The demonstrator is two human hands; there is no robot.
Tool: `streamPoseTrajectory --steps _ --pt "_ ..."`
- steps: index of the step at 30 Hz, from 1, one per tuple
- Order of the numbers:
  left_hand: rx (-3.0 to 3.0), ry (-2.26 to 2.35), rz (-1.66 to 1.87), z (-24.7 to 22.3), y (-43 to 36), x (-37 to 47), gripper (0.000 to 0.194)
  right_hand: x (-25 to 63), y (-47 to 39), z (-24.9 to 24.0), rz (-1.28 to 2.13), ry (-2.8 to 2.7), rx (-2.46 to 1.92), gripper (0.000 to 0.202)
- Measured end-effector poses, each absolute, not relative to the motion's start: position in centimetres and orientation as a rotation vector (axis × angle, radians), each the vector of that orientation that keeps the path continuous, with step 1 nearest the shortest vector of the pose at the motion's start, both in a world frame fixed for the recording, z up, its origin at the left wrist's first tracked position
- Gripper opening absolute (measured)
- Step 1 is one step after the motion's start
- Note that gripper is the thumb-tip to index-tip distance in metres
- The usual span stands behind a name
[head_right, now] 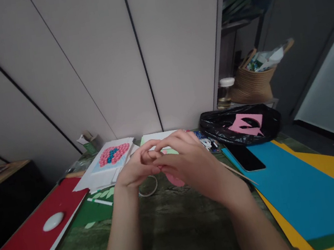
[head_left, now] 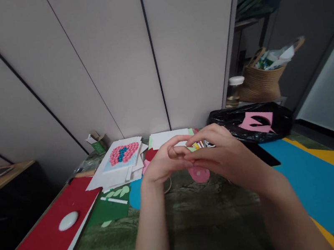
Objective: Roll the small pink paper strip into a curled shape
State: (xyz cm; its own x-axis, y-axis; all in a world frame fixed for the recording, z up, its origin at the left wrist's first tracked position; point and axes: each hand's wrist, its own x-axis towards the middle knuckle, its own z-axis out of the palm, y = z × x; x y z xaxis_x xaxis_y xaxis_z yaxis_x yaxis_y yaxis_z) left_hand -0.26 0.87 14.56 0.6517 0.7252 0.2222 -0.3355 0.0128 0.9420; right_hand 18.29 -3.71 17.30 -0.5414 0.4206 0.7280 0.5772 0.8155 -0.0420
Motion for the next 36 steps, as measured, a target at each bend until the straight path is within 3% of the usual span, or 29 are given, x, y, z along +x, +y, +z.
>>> streamPoseTrajectory --steps 11,23,31,36 --pt "1.571 0.577 0.779 14.7 0.8 -0.8 0.063 18.2 -3.6 17.2 -0.103 -2.376 -0.858 0.006" --pt "1.065 0.319 1.127 14.9 -0.7 3.8 0.049 17.8 -2.1 16.9 -0.486 -1.786 -0.786 0.007" --pt "1.153 0.395 1.180 15.0 -0.2 2.4 0.046 17.8 -2.5 17.1 -0.370 -1.921 -0.798 0.005" --pt "1.318 0.471 1.109 15.7 -0.7 0.9 0.053 18.0 -2.7 17.2 -0.291 -2.022 -0.756 0.006"
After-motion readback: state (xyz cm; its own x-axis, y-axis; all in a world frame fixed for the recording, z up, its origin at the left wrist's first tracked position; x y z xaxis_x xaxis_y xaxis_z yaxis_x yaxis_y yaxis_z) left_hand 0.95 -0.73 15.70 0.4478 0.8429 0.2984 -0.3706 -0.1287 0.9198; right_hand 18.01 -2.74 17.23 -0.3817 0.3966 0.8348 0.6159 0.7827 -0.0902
